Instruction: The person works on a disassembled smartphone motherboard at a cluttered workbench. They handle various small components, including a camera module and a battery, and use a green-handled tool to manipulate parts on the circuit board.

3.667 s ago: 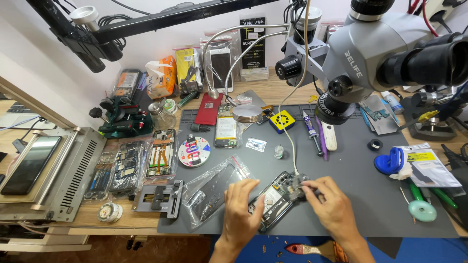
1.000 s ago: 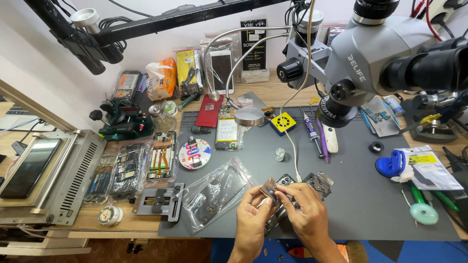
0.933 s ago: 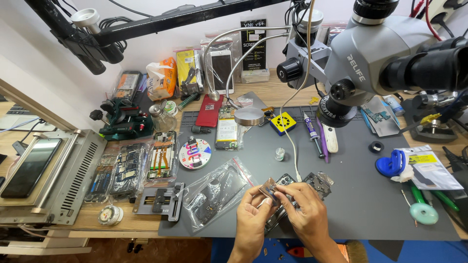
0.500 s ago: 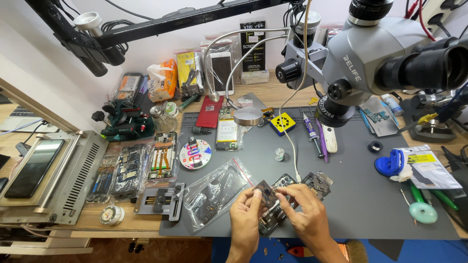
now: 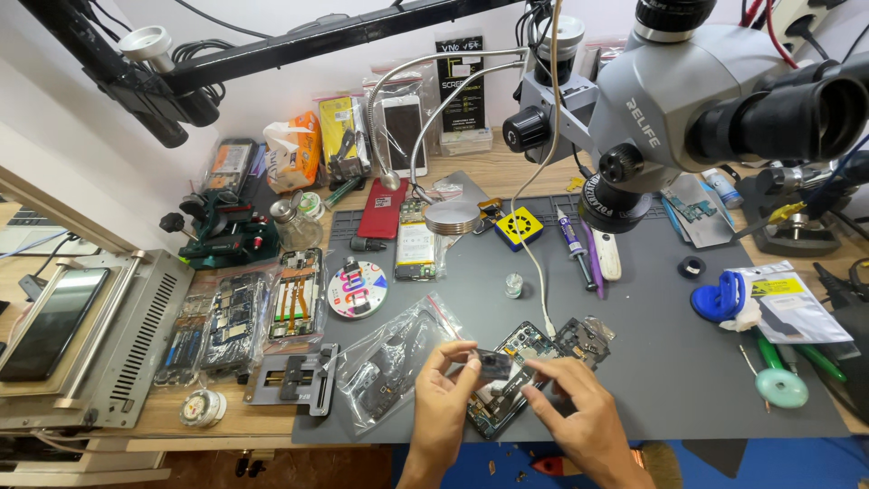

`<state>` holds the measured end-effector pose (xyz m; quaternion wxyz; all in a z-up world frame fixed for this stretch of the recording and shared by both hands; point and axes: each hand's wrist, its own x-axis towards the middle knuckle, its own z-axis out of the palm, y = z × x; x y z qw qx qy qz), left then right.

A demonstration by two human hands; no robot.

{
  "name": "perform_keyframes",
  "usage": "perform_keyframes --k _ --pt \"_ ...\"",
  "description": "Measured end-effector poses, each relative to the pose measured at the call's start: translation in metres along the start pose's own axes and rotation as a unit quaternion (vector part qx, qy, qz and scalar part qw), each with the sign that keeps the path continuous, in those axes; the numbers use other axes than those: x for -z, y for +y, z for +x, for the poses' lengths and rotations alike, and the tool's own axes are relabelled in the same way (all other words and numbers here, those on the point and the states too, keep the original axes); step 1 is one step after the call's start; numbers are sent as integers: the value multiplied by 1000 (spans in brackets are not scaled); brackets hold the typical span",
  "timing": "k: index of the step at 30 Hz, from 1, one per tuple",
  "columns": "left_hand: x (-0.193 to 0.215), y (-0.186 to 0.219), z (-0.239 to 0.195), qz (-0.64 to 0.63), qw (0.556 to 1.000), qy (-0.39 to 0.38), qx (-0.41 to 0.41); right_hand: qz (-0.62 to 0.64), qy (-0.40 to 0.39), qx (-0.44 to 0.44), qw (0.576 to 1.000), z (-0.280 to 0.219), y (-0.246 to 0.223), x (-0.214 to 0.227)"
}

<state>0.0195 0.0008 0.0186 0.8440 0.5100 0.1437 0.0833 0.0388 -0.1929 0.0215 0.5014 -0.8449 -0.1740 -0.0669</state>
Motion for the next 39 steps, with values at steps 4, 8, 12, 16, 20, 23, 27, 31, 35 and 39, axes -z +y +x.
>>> perform_keyframes --k 4,8,12,16,20,23,27,31,35,39 --pt "-13 -8 -17 7 994 -110 -1 136 -38 -138 980 -11 17 10" --pt "-21 -22 -25 30 993 -94 71 247 -33 -185 951 -20 42 14" --pt "-22 -26 -30 26 982 -146 113 249 -48 -228 940 -20 37 21" --pt "-19 -38 -33 26 979 -160 121 171 -77 -189 964 -19 22 25" --pt "-11 -46 -32 105 983 -113 104 132 -46 -73 987 -22 17 21" --pt "-4 -60 -30 98 988 -99 72 113 -20 -51 992 -19 5 22" --pt "5 -84 -25 100 994 -40 27 138 -43 6 989 -18 -5 26" --pt "-1 -92 -28 109 993 11 38 116 -56 -33 991 -18 -10 35" --pt "16 -110 -16 97 994 14 -39 6 54 72 996 -18 9 65" --pt "44 -114 0 95 995 -2 -23 -286 296 -16 911 -26 73 131"
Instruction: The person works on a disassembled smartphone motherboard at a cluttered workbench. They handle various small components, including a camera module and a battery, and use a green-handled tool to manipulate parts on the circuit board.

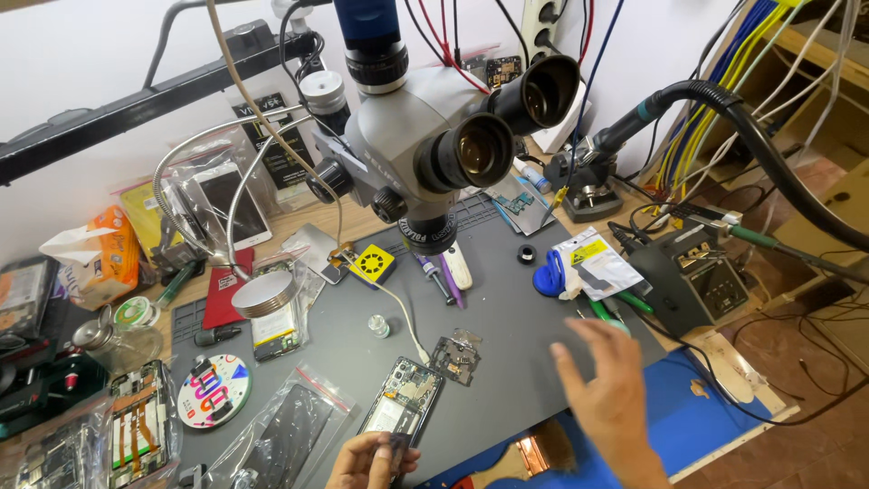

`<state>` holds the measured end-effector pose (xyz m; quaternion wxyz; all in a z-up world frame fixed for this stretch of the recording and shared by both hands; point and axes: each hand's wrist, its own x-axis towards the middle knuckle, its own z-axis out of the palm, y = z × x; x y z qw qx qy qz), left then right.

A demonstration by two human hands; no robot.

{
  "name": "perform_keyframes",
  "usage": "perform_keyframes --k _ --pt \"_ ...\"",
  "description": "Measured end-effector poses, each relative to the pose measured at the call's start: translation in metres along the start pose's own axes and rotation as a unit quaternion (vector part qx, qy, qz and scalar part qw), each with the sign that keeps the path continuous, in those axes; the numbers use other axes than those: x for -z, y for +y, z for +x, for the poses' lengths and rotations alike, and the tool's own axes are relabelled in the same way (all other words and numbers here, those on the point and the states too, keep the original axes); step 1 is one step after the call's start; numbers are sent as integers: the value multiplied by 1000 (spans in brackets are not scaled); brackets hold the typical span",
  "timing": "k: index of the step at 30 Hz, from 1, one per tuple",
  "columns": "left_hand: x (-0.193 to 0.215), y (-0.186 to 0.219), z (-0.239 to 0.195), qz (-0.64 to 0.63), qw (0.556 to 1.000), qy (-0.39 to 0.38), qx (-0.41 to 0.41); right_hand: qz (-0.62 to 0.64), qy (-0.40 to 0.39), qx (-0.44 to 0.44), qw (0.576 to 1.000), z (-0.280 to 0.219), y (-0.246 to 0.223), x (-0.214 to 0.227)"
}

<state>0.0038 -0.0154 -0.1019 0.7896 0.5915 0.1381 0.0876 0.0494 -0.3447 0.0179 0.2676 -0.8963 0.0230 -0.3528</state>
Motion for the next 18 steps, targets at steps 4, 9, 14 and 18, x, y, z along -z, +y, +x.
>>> perform_keyframes --k 4,9,14,18 --pt "-9 17 6 -10 999 12 32 -123 -51 -133 982 1 60 20" --pt "-33 45 3 -41 997 58 -31 22 -129 -325 937 16 30 35" --pt "-18 67 17 -39 986 100 -125 170 -204 -366 892 29 -4 16" --pt "-3 96 31 -4 988 119 -101 84 -246 -269 927 34 -14 -18"
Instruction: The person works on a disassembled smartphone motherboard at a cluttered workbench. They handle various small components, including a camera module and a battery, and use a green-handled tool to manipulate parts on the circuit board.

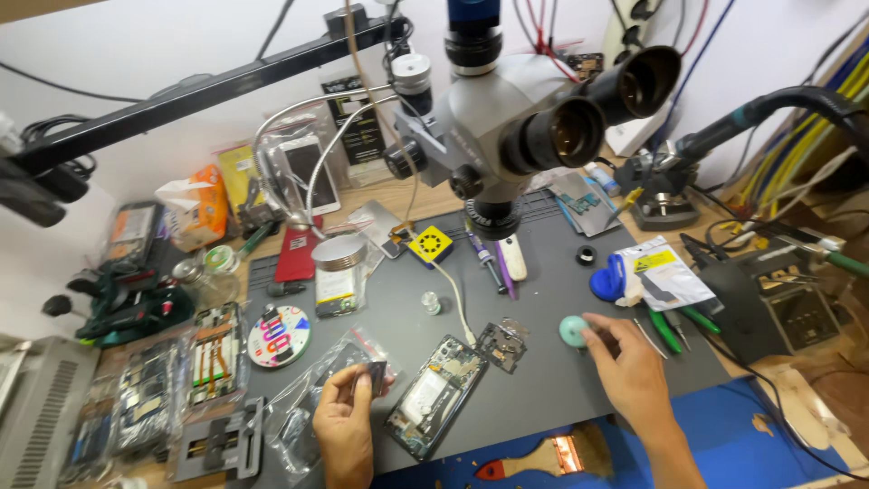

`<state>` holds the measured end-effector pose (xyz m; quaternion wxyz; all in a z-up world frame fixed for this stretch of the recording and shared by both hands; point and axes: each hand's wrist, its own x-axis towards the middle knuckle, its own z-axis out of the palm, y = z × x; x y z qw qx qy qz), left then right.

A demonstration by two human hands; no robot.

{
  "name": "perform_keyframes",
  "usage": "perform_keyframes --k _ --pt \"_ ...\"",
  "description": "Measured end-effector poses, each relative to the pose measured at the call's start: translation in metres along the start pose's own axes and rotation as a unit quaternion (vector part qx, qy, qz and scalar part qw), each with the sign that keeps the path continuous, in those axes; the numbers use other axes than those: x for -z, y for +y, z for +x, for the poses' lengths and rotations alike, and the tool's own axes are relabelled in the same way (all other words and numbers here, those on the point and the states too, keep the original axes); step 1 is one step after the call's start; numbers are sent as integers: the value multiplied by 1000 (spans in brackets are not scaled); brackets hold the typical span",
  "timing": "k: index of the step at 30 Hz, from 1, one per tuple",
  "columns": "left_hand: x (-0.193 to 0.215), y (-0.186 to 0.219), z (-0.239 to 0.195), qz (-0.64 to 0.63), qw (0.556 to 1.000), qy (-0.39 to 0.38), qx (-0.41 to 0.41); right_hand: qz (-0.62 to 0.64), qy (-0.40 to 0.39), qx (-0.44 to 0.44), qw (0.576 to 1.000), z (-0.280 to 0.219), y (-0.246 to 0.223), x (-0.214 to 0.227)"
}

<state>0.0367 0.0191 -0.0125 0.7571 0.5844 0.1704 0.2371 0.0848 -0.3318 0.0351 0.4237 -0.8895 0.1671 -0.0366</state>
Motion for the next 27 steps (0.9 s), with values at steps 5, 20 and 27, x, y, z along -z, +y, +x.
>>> perform_keyframes --k 5,20,27 --pt "25 -18 13 10 999 44 -20 -32 171 258 950 17 49 -37" --pt "26 21 1 -16 998 -7 56 95 152 242 954 55 144 -96" --pt "28 40 0 -74 992 -23 96 58 169 261 949 42 126 -87"
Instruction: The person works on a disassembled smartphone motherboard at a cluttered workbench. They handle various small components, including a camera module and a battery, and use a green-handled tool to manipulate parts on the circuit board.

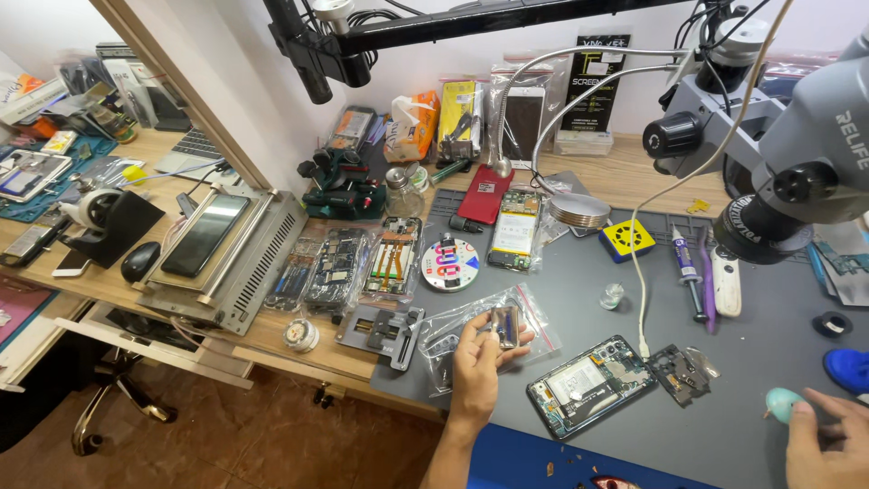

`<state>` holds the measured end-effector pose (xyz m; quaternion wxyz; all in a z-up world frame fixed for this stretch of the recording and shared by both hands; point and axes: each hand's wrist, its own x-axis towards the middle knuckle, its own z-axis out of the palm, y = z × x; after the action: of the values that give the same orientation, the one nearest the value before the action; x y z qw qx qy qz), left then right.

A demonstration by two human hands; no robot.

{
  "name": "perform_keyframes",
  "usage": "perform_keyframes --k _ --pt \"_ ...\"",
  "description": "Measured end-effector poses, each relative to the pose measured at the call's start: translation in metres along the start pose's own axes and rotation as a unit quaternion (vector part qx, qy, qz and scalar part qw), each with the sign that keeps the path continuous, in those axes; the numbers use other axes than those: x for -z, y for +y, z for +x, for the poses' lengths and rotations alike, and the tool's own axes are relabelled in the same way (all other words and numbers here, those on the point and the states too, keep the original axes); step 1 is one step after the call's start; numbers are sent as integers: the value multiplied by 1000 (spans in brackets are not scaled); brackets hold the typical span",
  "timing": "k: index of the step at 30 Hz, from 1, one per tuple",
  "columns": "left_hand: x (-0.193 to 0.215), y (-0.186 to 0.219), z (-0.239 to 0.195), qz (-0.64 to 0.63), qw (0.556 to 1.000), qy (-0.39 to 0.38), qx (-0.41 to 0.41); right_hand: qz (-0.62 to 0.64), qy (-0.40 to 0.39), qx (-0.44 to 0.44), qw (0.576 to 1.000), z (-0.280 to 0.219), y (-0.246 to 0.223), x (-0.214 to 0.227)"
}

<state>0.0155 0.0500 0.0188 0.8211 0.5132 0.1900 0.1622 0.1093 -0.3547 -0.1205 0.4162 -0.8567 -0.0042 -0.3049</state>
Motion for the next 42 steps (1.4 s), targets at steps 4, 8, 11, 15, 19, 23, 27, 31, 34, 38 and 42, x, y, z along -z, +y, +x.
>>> perform_keyframes --k 4,8,11,15,19,23,27,31,34,38,42 --pt "1 -2 2 3 1000 -8 -2 -3 2 -22 1000 3 -23 6" --pt "3 -4 5 -26 1000 -2 4 -84 -1 -1 997 6 -41 15" --pt "4 -10 7 -41 999 -11 -1 -163 6 45 986 6 -43 23" --pt "3 -7 7 -62 998 -7 19 -204 -7 62 977 8 -43 27" --pt "0 -7 6 -70 997 -9 12 -175 -19 41 984 10 -60 30" --pt "-4 -1 4 -52 998 19 28 -181 -25 32 983 11 -59 31" --pt "-5 -1 5 -60 997 40 38 -173 -31 13 984 11 -65 31" --pt "-1 -4 7 -49 998 30 36 -181 -22 20 983 9 -62 29" --pt "0 -1 7 -49 998 17 45 -168 -15 18 986 9 -63 29" --pt "-1 2 5 -44 998 10 50 -194 -16 -4 981 8 -66 29" --pt "0 3 5 -52 997 5 53 -181 -8 4 983 9 -69 28"
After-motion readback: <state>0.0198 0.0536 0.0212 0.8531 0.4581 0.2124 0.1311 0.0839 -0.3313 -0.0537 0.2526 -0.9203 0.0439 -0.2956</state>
